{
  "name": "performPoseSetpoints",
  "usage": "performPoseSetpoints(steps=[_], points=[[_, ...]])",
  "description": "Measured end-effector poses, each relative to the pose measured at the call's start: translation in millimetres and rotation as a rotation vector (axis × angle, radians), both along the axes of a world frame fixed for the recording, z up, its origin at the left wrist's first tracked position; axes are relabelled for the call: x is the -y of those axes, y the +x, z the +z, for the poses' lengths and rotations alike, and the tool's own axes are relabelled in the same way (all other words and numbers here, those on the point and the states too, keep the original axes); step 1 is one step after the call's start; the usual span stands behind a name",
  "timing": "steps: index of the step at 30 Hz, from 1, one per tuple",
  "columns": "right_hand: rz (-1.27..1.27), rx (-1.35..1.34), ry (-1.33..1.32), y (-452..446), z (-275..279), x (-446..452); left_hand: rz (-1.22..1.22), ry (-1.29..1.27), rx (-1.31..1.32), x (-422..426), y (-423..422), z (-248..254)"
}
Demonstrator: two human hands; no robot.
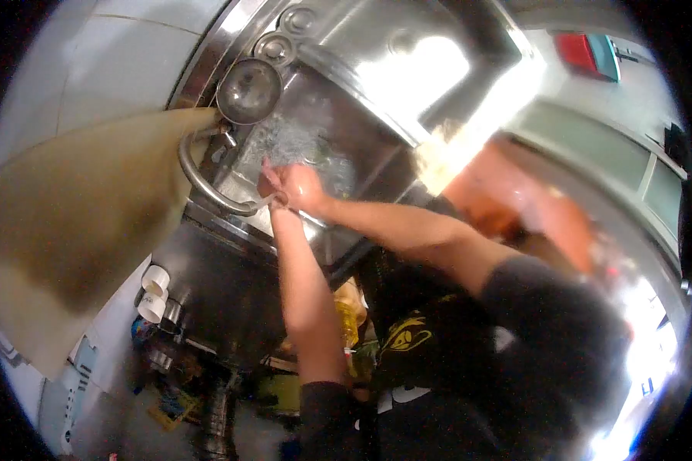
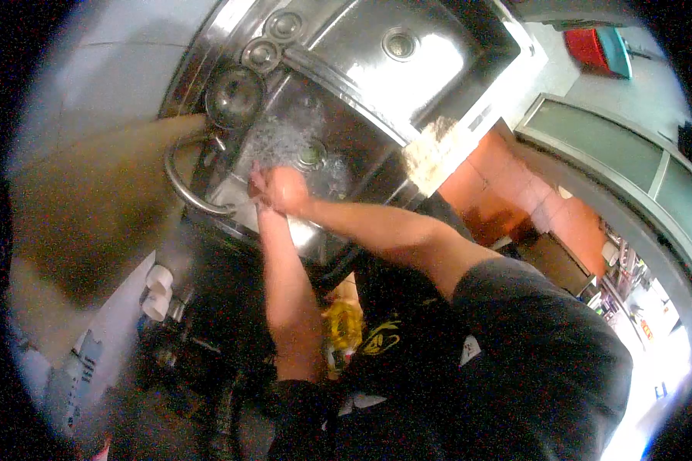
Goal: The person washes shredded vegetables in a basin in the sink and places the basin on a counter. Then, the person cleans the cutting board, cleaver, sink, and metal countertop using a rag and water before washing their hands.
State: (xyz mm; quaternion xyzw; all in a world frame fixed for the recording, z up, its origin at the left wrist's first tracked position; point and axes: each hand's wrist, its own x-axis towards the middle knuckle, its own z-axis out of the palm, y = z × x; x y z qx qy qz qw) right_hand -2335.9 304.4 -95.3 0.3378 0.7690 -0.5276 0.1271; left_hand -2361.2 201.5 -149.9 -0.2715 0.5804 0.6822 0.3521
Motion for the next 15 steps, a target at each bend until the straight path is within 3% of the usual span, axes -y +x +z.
performPoseSetpoints(steps=[3, 4, 11, 12, 14, 15], points=[[0.038, -0.02, 0.057, 0.5, -19.6, -3.6, 0.198, 0.154, 0.098, 3.2, 7.6, -41.7], [-0.021, 0.09, -0.022, -9.1, 10.3, -32.1, 0.185, 0.188, 0.112, -0.7, 9.0, -42.0], [0.039, -0.045, 0.021, -10.0, 32.7, -7.5, 0.081, 0.349, 0.147, 1.2, -7.8, -29.0], [-0.002, 0.092, -0.061, -20.7, 14.7, -17.4, 0.06, 0.384, 0.151, 2.3, -9.5, -28.9], [-0.036, 0.05, 0.001, -22.8, 1.3, -12.8, 0.029, 0.436, 0.148, 0.0, -12.2, -23.9], [-0.053, 0.028, 0.038, -25.1, -2.6, -13.6, 0.02, 0.377, 0.127, -16.7, -12.1, 3.2]])
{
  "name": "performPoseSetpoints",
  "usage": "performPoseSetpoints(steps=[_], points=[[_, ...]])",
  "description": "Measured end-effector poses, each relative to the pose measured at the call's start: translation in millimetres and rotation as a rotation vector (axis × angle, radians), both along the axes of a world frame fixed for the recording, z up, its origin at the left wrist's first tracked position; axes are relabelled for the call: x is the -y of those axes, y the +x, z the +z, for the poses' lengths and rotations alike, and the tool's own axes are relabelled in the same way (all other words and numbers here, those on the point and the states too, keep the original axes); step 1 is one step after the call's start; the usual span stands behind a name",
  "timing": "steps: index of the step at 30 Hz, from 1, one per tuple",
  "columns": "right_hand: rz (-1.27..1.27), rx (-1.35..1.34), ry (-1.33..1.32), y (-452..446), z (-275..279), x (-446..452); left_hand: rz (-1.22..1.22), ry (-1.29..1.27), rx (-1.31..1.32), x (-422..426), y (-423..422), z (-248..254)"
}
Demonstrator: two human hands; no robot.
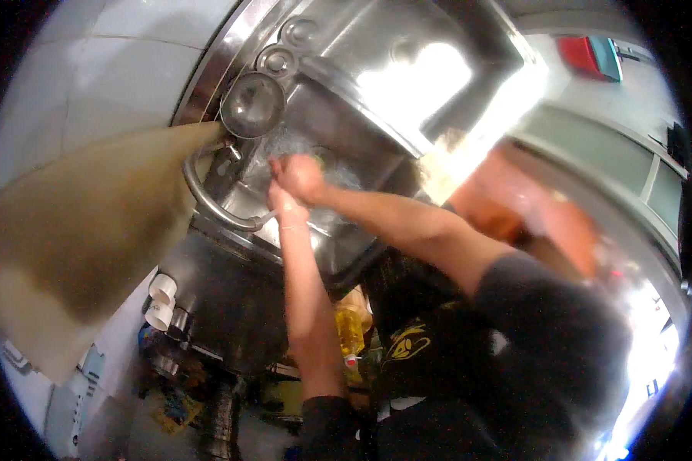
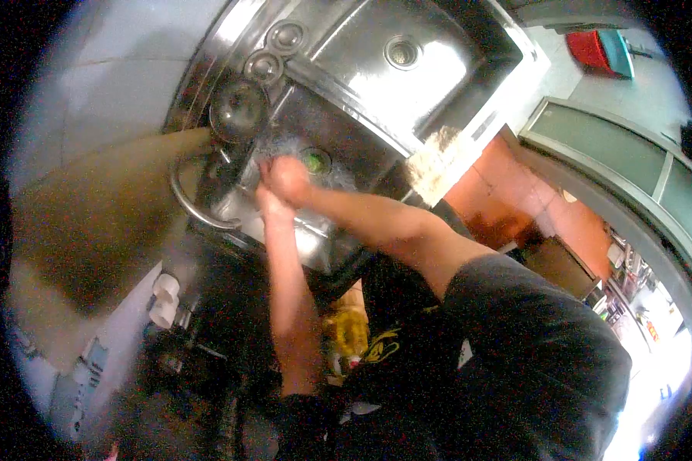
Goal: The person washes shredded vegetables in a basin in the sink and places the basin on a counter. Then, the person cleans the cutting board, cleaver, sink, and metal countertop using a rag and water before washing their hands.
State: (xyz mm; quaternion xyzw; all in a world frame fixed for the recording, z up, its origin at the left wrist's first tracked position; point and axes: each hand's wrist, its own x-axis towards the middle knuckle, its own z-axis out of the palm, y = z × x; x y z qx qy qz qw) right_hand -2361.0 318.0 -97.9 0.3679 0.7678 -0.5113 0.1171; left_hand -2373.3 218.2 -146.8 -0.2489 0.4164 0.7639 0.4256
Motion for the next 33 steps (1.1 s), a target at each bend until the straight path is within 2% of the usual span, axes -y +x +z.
performPoseSetpoints(steps=[1, 4, 6, 8, 9, 12, 13, 14, 16, 17, 20, 22, 24, 25, 28, 31, 33], points=[[0.102, -0.163, 0.014, 13.2, 39.6, 1.1, 0.055, 0.075, 0.094, 35.4, -6.3, -39.3], [0.091, -0.319, -0.015, 20.0, 59.0, 11.4, 0.066, -0.131, -0.167, 28.4, 13.5, -2.0], [0.05, -0.156, 0.032, 10.0, 20.1, 9.0, 0.101, 0.019, -0.117, 34.7, 15.9, -15.2], [-0.01, -0.043, 0.041, -3.7, -10.5, -5.9, 0.189, -0.136, -0.036, -10.0, 15.7, 50.1], [0.003, 0.044, -0.221, -2.5, -6.2, -19.5, 0.22, -0.037, 0.015, -16.3, 11.1, 71.6], [-0.618, -0.054, -1.323, 8.9, -21.6, -11.1, 0.281, -0.039, -0.098, 16.1, -1.5, 59.5], [-0.63, -0.072, -1.618, 15.5, -9.2, -13.7, 0.123, -0.197, -0.363, 15.4, -5.4, 54.7], [-0.645, -0.051, -1.755, 17.2, -9.4, -9.3, 0.039, -0.389, -0.47, 15.0, -0.3, 51.2], [-0.677, -0.001, -2.027, 21.6, -20.1, 6.3, -0.137, -0.771, -0.674, -18.4, 12.4, 89.0], [-0.633, -0.047, -1.907, 17.1, -16.7, 23.0, -0.323, -0.922, -0.874, -8.8, 9.6, 72.2], [-0.402, 0.044, -1.218, 19.6, 7.5, 29.4, -0.207, -1.098, -0.875, 24.3, 0.4, 11.4], [-0.488, -0.025, -1.12, 20.6, 19.7, 41.5, -0.057, -1.043, -0.732, 28.3, -16.3, 15.0], [-0.51, -0.047, -0.985, 17.7, 18.4, 53.0, -0.069, -0.972, -0.672, 33.3, -25.3, 20.1], [-0.414, -0.016, -0.767, 14.8, 53.6, 29.2, -0.164, -0.857, -0.431, 35.5, -32.8, 29.9], [-0.374, -0.108, -0.59, 2.9, 38.8, 35.5, 0.232, -0.492, -0.174, 21.6, -11.0, 45.2], [-0.332, -0.236, -0.545, -3.3, 17.9, 46.8, 0.261, -0.268, -0.134, 30.6, -3.1, 34.6], [-0.095, -0.075, -0.501, -3.7, 14.0, 43.4, 0.298, -0.169, -0.058, 29.1, 4.3, 35.5]])
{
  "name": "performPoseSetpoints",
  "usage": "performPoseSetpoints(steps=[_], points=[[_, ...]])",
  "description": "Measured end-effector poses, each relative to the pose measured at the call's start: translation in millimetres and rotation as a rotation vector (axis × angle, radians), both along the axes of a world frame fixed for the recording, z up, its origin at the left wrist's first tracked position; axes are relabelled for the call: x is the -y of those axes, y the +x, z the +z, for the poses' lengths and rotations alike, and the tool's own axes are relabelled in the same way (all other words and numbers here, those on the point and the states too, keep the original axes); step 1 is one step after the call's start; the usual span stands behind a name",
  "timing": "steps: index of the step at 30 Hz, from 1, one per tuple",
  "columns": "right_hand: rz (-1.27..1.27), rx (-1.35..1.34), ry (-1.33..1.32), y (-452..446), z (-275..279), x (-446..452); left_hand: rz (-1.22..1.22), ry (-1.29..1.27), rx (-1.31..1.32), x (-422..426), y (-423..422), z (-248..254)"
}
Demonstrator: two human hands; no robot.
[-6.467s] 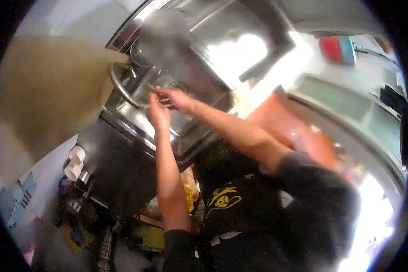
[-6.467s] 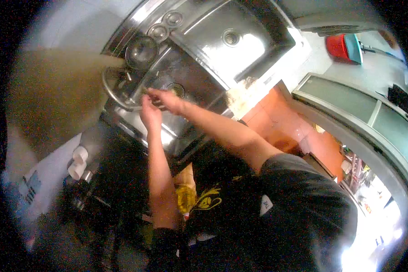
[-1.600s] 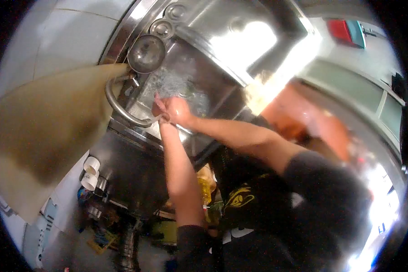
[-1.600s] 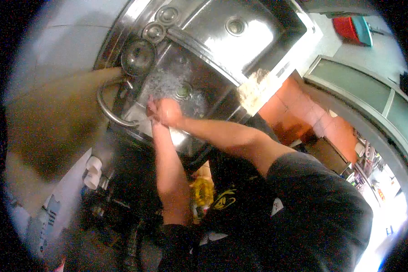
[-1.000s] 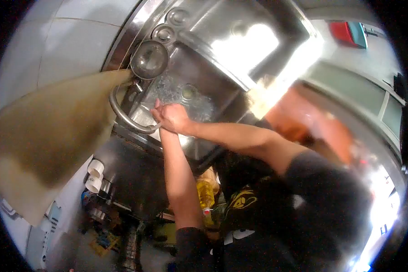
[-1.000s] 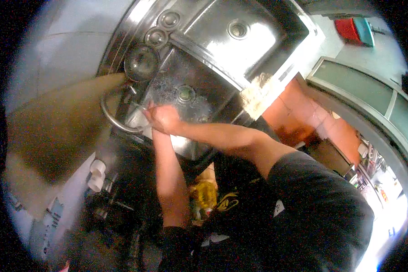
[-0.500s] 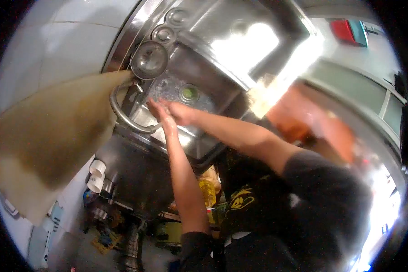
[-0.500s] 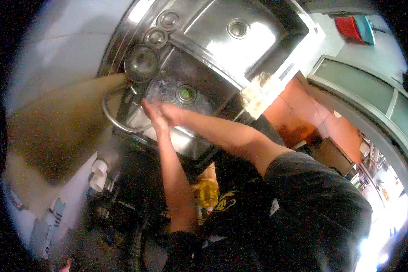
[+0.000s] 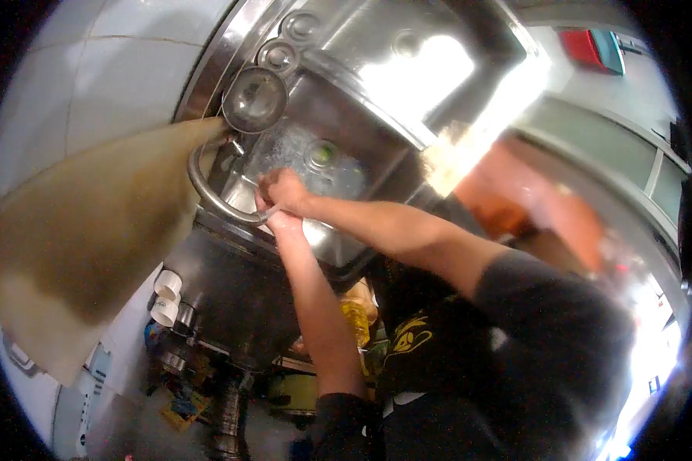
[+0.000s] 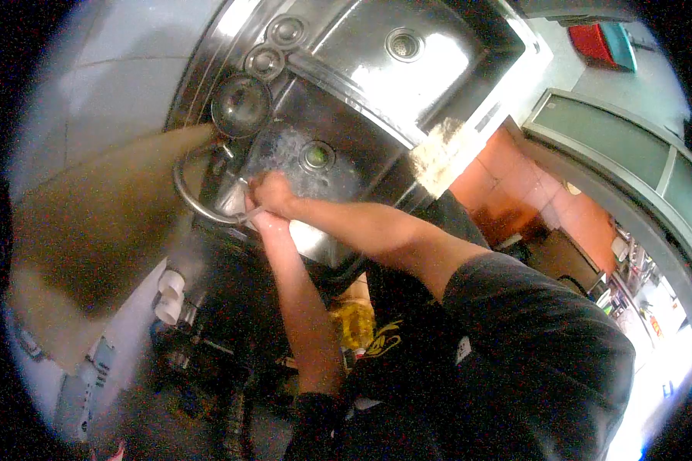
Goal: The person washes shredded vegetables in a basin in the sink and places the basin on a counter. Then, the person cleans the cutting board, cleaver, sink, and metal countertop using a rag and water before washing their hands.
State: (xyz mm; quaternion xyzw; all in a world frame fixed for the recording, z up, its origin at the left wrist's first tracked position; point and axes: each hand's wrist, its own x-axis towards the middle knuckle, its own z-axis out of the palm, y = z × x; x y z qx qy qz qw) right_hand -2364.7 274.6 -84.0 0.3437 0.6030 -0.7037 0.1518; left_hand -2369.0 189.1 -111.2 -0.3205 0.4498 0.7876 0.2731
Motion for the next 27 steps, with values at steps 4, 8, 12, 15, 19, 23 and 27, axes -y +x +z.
performPoseSetpoints(steps=[4, 8, 12, 15, 19, 23, 27], points=[[0.205, 0.023, 0.224, 2.2, 12.6, -20.9, 0.076, 0.135, 0.106, -11.1, 12.5, 19.5], [0.035, -0.193, 0.98, 12.6, 21.9, -24.6, -0.069, 0.574, -0.079, -19.4, 15.7, 21.6], [0.023, -0.352, 1.127, 18.2, 20.3, -34.5, 0.001, 0.199, -0.04, -30.7, 22.1, 28.9], [-0.12, -0.218, 0.572, 24.6, 5.2, -37.9, -0.073, 0.11, -0.095, -30.9, 19.9, 13.4], [-0.169, 0.099, 0.155, 54.7, -12.1, -55.3, -0.053, 0.313, 0.055, -25.1, 1.7, -33.6], [-0.26, 0.183, -0.1, 68.7, -29.2, -53.8, -0.259, 0.443, -0.014, -15.4, -21.0, -41.9], [-0.483, 0.118, -0.87, 40.3, 0.6, -61.9, -0.274, -0.478, -0.205, -64.4, -7.4, 33.8]])
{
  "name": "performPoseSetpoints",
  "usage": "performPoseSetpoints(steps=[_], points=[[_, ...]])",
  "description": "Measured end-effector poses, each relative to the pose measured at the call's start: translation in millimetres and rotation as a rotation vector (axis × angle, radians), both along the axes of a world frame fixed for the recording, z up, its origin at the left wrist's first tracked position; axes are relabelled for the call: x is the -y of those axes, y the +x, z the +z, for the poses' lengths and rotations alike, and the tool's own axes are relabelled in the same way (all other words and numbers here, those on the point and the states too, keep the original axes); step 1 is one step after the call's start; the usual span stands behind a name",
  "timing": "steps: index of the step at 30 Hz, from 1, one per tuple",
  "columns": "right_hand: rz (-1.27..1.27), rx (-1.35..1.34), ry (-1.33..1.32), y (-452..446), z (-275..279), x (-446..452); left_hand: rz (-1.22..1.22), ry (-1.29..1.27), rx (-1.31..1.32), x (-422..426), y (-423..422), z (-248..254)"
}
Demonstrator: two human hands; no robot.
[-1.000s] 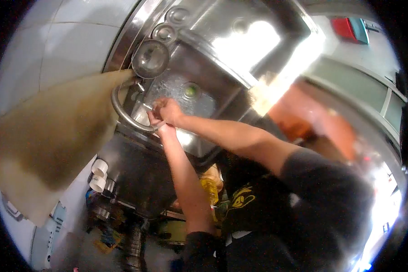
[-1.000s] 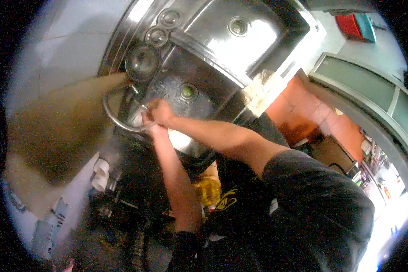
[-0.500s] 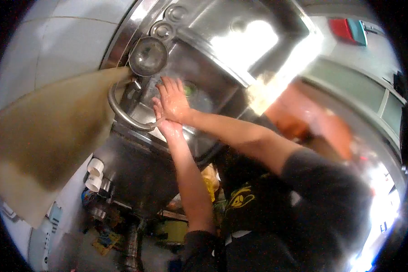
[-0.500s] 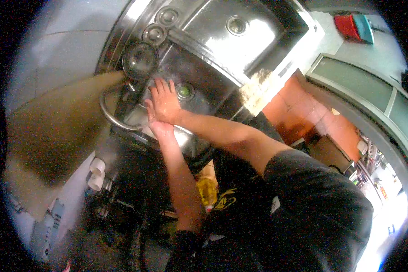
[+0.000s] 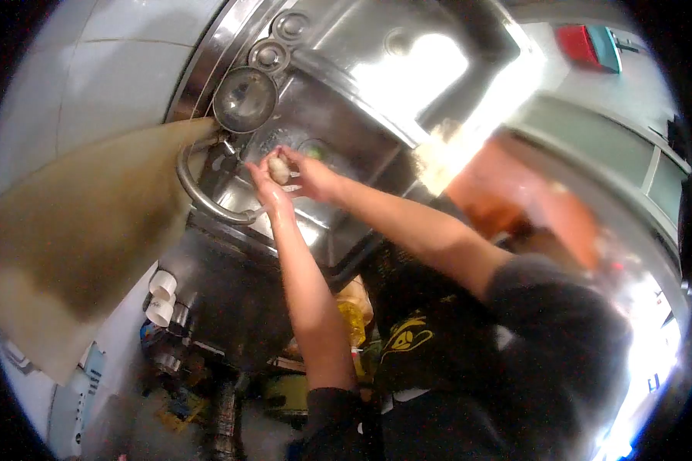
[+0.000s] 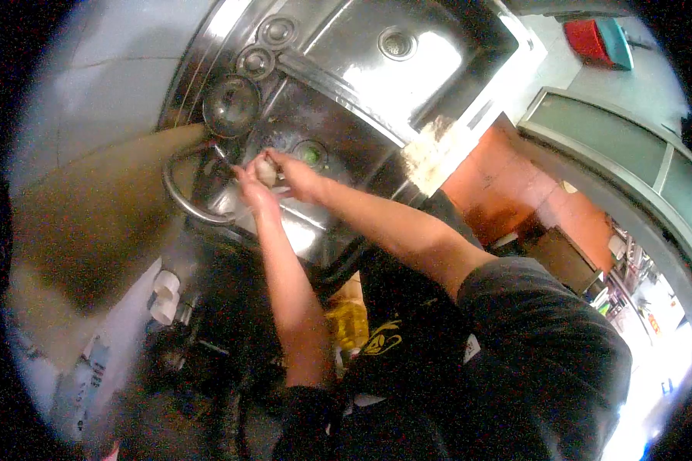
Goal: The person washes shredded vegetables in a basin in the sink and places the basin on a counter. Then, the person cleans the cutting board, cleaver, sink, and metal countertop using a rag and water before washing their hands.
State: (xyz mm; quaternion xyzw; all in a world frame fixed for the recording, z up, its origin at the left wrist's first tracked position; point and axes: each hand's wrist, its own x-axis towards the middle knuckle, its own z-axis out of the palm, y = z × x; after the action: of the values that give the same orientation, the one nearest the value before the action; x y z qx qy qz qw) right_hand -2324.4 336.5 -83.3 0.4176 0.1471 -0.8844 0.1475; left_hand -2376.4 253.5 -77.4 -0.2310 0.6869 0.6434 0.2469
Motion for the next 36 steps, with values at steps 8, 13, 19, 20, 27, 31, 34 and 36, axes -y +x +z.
performPoseSetpoints(steps=[8, 13, 19, 20, 27, 31, 34, 36], points=[[-0.124, -0.088, -0.488, -28.1, -24.2, 12.8, 0.549, 0.581, 0.115, 37.7, 8.9, 34.9], [-0.101, -0.066, -0.31, -11.3, -22.0, 29.6, 0.692, 1.06, 0.374, 32.5, 23.5, 19.9], [0.42, -0.191, 0.405, -4.0, -24.0, 45.5, 0.562, 0.515, 0.063, 43.7, 19.9, 10.7], [0.47, -0.19, 0.488, -12.3, -21.1, 48.7, 0.619, 0.308, 0.036, 35.3, 15.9, 26.4], [0.31, -0.087, 0.012, -31.2, -35.4, 47.3, 0.281, -0.043, -0.173, 63.2, -18.2, 48.1], [0.168, -0.146, -0.488, -13.9, -10.4, 17.3, 0.083, -0.231, -0.148, 58.9, -63.6, 29.8], [0.128, -0.186, -0.462, -7.4, -12.7, 19.9, -0.155, -0.353, -0.068, 50.2, -86.1, 22.4], [0.107, -0.124, -0.452, -2.5, -11.5, 20.0, -0.288, -0.627, -0.121, 45.8, -90.9, 20.1]])
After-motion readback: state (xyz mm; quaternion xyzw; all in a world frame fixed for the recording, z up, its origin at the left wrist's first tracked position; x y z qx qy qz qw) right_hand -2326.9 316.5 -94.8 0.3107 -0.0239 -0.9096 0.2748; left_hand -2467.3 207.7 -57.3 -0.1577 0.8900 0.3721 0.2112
